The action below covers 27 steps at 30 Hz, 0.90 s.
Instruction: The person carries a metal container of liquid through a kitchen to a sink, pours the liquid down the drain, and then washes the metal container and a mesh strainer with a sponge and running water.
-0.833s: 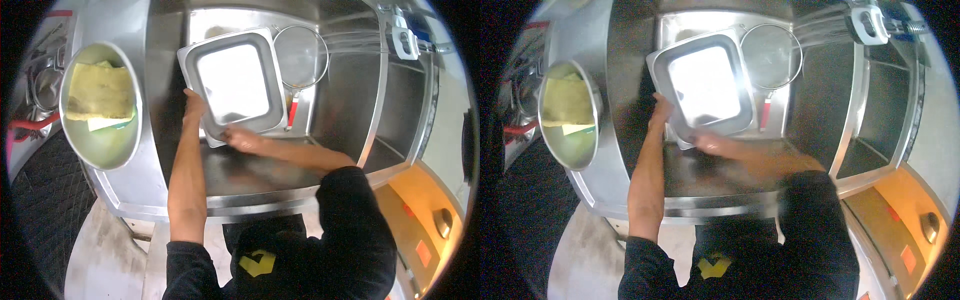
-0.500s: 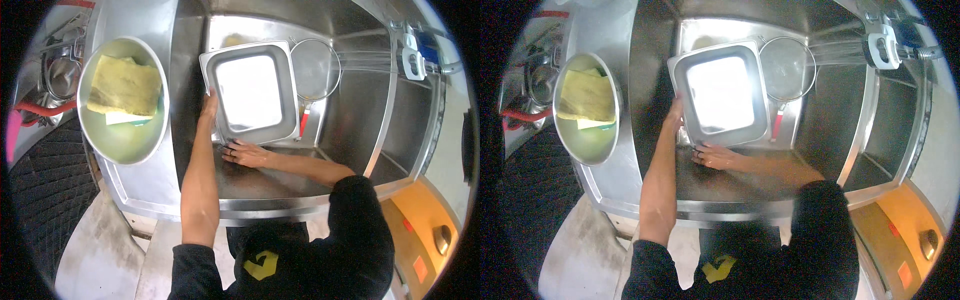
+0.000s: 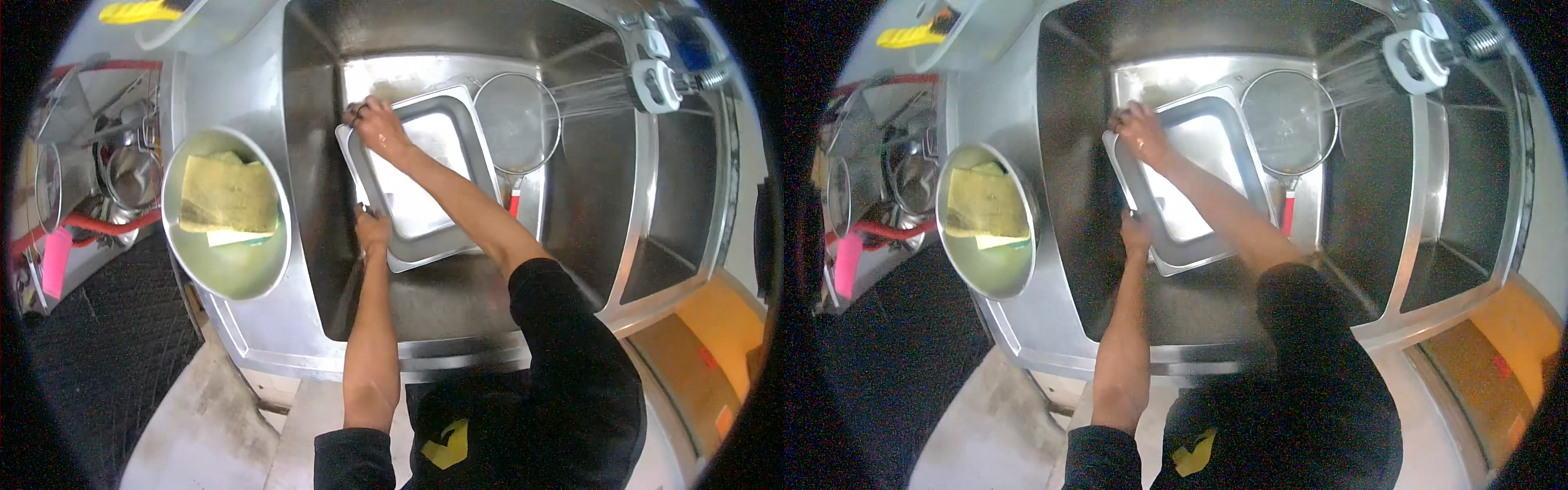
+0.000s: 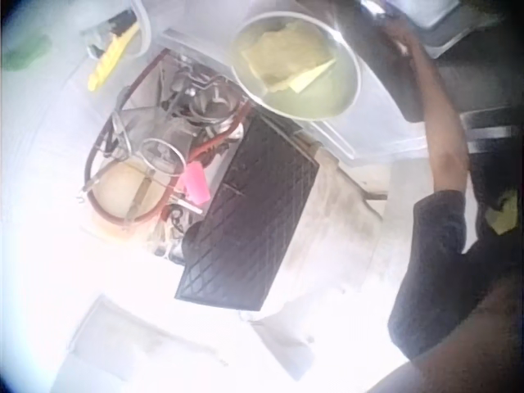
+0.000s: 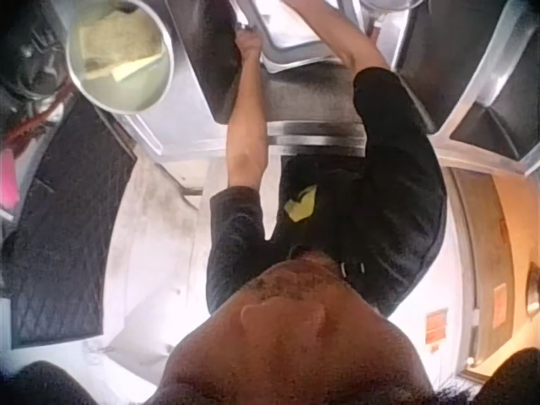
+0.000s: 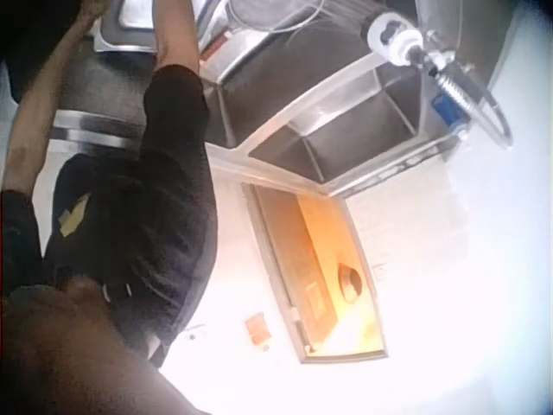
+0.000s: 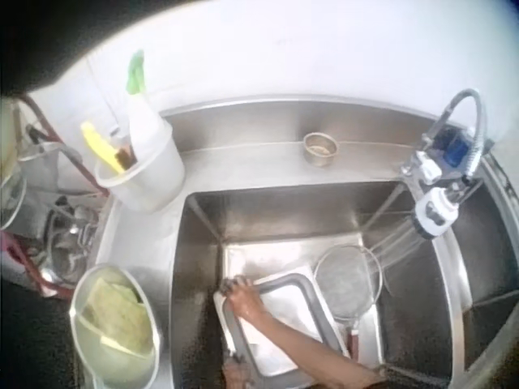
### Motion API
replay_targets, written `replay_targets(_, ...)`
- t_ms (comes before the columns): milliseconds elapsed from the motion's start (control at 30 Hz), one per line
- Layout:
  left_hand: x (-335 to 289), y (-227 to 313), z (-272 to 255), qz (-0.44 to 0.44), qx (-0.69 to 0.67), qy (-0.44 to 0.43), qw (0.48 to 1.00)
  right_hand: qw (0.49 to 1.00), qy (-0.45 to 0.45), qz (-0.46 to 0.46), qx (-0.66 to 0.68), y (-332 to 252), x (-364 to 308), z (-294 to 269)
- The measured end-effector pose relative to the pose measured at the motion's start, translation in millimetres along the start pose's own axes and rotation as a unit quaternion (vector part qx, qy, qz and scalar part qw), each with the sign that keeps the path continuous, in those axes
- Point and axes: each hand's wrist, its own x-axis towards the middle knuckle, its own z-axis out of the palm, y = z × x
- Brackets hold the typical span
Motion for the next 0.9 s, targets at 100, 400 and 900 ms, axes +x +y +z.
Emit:
replay_targets(100,-4,7,8,0.01,0.04,-0.004,0.999,0.98,0.061,0.144,-0.122,60,-17,-27)
replay_targets(400,-42,28,14,0.18,0.189,0.179,0.948,0.884,-0.11,0.453,0.022,79,-188,-151)
replay_targets(900,-138,67,54,0.27,0.14,-0.373,0.876,0.795,-0.204,0.511,0.255,26,-165,-192)
